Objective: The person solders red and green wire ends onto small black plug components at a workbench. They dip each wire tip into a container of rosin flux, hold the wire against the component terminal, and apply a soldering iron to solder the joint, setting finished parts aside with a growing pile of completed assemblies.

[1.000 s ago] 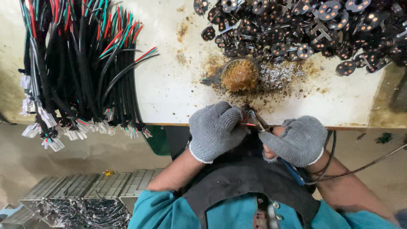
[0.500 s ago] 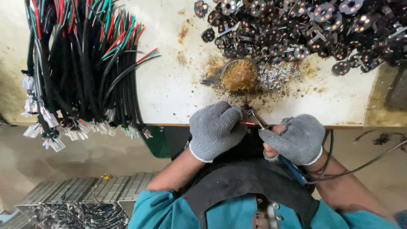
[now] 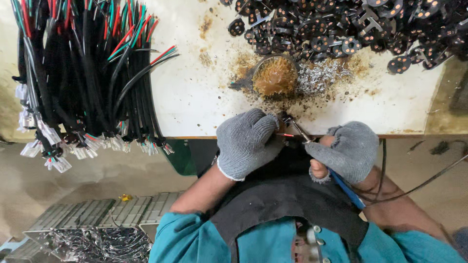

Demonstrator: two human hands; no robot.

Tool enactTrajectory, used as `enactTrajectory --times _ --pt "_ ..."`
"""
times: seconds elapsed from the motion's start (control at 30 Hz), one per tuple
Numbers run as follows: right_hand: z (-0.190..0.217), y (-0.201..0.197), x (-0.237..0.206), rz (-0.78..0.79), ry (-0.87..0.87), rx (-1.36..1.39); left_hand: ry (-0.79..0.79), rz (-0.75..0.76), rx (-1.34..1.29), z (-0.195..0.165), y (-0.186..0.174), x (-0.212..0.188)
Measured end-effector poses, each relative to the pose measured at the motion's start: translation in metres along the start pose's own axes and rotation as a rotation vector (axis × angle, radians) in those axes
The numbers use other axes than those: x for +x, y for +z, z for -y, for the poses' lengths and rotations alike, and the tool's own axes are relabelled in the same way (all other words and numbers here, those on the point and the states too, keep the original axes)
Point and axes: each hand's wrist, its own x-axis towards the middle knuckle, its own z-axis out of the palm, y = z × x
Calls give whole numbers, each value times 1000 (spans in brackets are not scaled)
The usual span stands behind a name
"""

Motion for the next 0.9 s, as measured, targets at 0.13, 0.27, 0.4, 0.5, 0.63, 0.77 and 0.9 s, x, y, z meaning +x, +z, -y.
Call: enactTrajectory --times 0.13,0.27,0.4,0.5,0.63,0.77,0.9 --pt "-2 1 1 -5 -14 19 -1 19 24 1 3 -1" --pt "-3 3 -3 97 53 7 -12 52 56 2 4 0" --pt "-8 7 -6 85 18 74 -16 81 47 4 3 1" --pt "-10 9 -5 358 151 156 -12 103 32 6 1 2" --pt "-9 8 -1 351 37 64 -24 113 23 6 1 3" --pt "-8 9 -2 682 373 -28 -27 104 47 4 2 1" --pt "-5 9 -8 416 238 196 -25 95 52 4 3 -1"
